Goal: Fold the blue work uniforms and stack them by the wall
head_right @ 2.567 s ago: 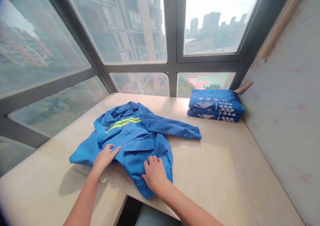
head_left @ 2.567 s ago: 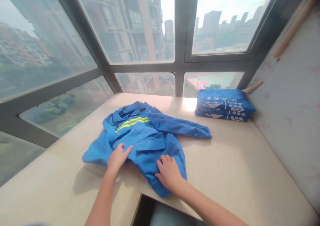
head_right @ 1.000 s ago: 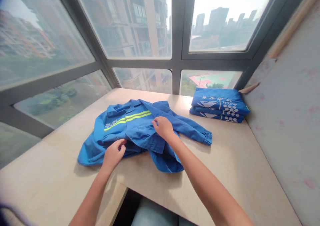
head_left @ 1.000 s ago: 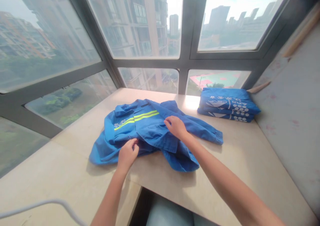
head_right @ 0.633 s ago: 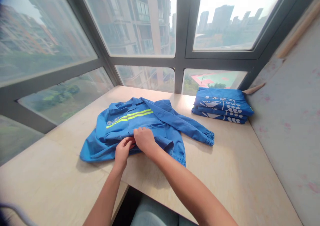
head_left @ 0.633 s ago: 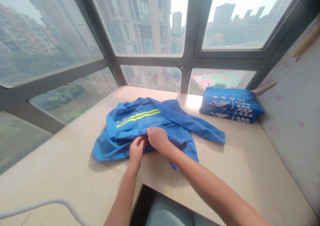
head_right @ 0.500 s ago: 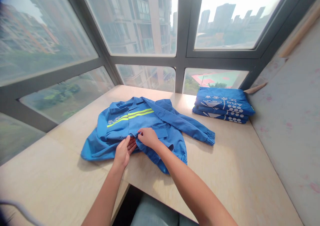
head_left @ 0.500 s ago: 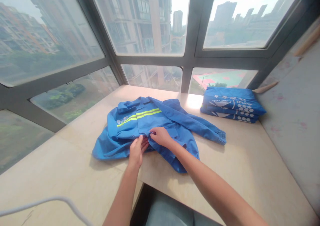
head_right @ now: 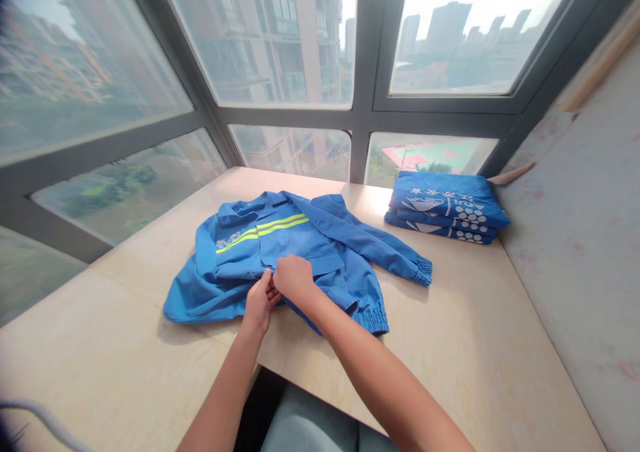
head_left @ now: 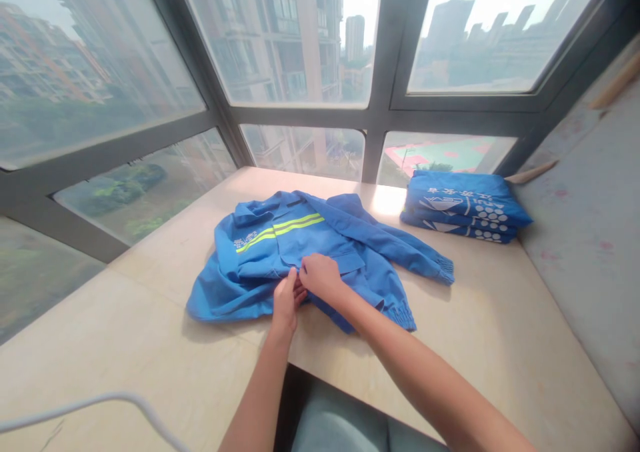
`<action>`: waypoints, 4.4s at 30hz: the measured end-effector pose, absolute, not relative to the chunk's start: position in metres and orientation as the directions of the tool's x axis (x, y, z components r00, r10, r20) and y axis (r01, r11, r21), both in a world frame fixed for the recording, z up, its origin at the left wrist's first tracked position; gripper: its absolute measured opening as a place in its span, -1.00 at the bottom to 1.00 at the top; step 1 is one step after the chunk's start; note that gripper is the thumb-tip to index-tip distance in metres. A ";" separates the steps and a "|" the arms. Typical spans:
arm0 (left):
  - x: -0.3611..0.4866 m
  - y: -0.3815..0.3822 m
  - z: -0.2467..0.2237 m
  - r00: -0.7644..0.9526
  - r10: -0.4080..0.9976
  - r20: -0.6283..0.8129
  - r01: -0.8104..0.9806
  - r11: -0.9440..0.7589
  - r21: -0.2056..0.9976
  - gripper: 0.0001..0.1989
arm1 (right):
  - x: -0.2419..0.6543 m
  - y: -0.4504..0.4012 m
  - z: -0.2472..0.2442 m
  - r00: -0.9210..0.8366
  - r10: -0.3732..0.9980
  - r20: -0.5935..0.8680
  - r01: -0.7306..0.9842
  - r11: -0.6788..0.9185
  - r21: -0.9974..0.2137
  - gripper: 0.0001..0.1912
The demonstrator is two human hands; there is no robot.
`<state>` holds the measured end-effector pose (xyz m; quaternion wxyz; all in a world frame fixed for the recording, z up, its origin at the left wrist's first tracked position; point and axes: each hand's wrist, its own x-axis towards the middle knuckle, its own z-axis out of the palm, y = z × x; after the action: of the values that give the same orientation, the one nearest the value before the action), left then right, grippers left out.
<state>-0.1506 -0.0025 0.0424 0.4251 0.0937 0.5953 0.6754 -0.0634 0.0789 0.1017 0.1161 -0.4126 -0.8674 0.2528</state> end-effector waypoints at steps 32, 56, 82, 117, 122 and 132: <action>-0.120 -0.001 0.051 -0.758 0.612 -0.226 -0.410 -0.176 0.895 -0.57 | -0.026 0.054 0.111 -0.565 0.790 0.239 0.712 0.613 -0.342 -0.67; -0.170 0.000 0.073 -0.168 0.957 0.237 0.743 -0.035 0.668 -0.81 | -0.003 0.116 0.061 -0.648 0.761 0.036 0.200 0.215 -0.956 -0.75; -0.166 -0.011 0.063 -0.226 0.926 0.302 0.498 -0.157 0.853 -0.80 | -0.030 0.111 0.071 -0.695 0.664 0.275 0.120 0.485 -0.866 -0.84; -0.150 -0.019 0.061 -0.181 0.899 0.398 0.518 -0.256 0.816 -0.82 | -0.033 0.106 0.063 -0.712 0.699 0.066 0.461 0.536 -0.708 -0.84; -0.149 -0.038 0.072 0.220 0.874 0.433 0.742 -0.438 0.508 -0.85 | 0.008 0.140 0.048 -0.434 0.889 0.149 0.472 0.365 -0.802 -0.81; -0.181 -0.061 0.076 -0.198 0.906 0.375 0.812 -0.063 0.580 -0.75 | 0.042 0.120 0.086 -0.641 0.740 0.206 0.682 0.671 -0.290 -0.61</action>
<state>-0.1807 -0.0608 0.0760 0.0638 0.6301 0.6814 0.3668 0.0416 0.1204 0.0860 0.1549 -0.3945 -0.9009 0.0930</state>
